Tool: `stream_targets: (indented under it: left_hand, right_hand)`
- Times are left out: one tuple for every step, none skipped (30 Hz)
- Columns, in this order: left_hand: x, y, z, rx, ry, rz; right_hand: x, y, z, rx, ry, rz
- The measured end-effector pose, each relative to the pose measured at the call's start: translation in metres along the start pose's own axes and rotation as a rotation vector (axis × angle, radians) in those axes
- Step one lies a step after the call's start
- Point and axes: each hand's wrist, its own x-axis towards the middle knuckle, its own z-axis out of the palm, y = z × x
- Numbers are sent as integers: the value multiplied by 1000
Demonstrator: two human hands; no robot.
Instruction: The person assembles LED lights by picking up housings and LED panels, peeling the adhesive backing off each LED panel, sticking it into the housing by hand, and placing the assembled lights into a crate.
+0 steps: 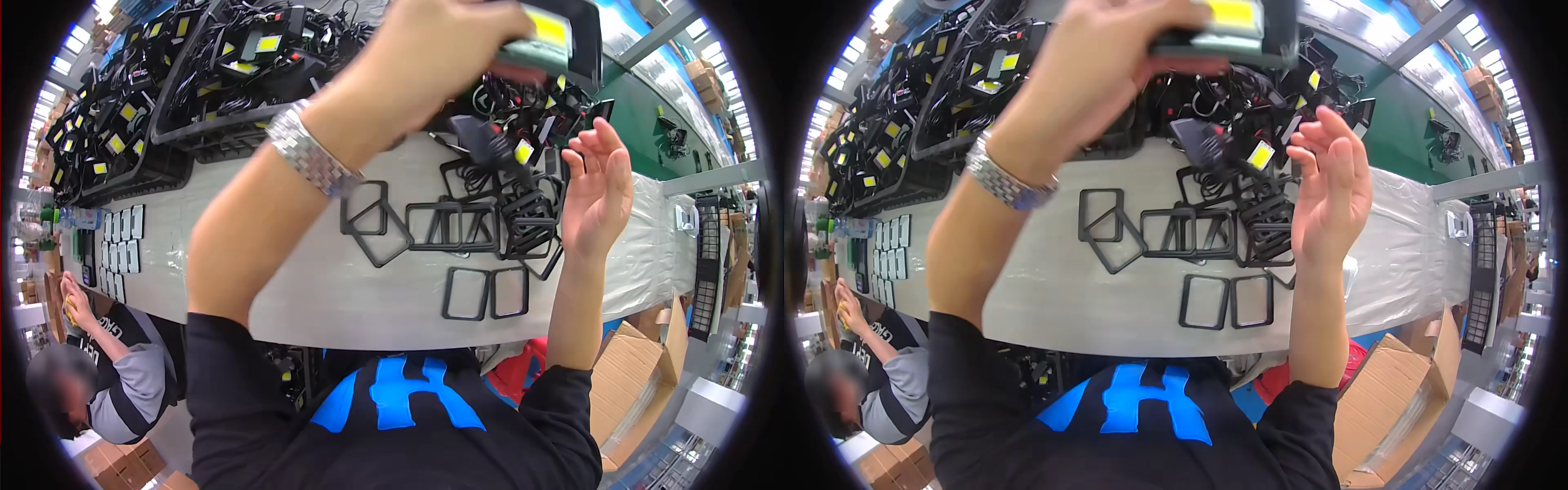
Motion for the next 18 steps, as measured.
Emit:
stream_targets:
  left_hand:
    - [8, 11, -3, -40, -37, 7]
    - [16, 21, -5, -81, -75, 13]
    - [27, 29, -10, -64, -68, 59]
    - [38, 37, -14, -47, -61, 104]
    - [46, 47, -14, -5, 13, 116]
    - [54, 58, -14, 38, 88, 125]
    - [60, 68, -16, 50, 129, 93]
    - [62, 73, -16, 65, 138, 99]
    - [62, 77, -16, 81, 147, 101]
    - [64, 79, -21, 99, 118, 104]
    - [65, 80, -26, 115, 88, 103]
    - [66, 80, -30, 129, 61, 101]
    - [66, 80, -32, 121, 38, 110]
    - [66, 80, -34, 113, 17, 119]
    - [65, 81, -35, 106, -4, 127]
    - [63, 82, -36, 119, 0, 128]
    - [60, 82, -36, 131, 4, 127]
    - [56, 83, -36, 143, 6, 126]
  right_hand:
    - [0, 3, -7, -32, 9, 5]
    - [-1, 8, -14, -64, 17, 8]
    - [-1, 12, -19, -93, 26, 8]
    - [-2, 14, -21, -129, 49, 49]
    - [-3, 18, -21, -196, 72, 40]
    - [-4, 23, -21, -261, 96, 31]
    - [-2, 25, -19, -326, 118, 25]
    - [1, 26, -15, -429, 58, -6]
    - [5, 27, -10, -569, -19, -82]
    - [10, 29, -5, -640, -87, -132]
    - [16, 32, 1, -711, -153, -180]
    - [21, 32, 8, -761, -203, -144]
    - [26, 35, 15, -778, -226, -154]
    - [31, 39, 23, -794, -249, -164]
    - [35, 43, 30, -809, -273, -173]
    - [38, 47, 37, -822, -313, -200]
    - [40, 52, 42, -834, -352, -224]
    - [42, 56, 45, -847, -389, -249]
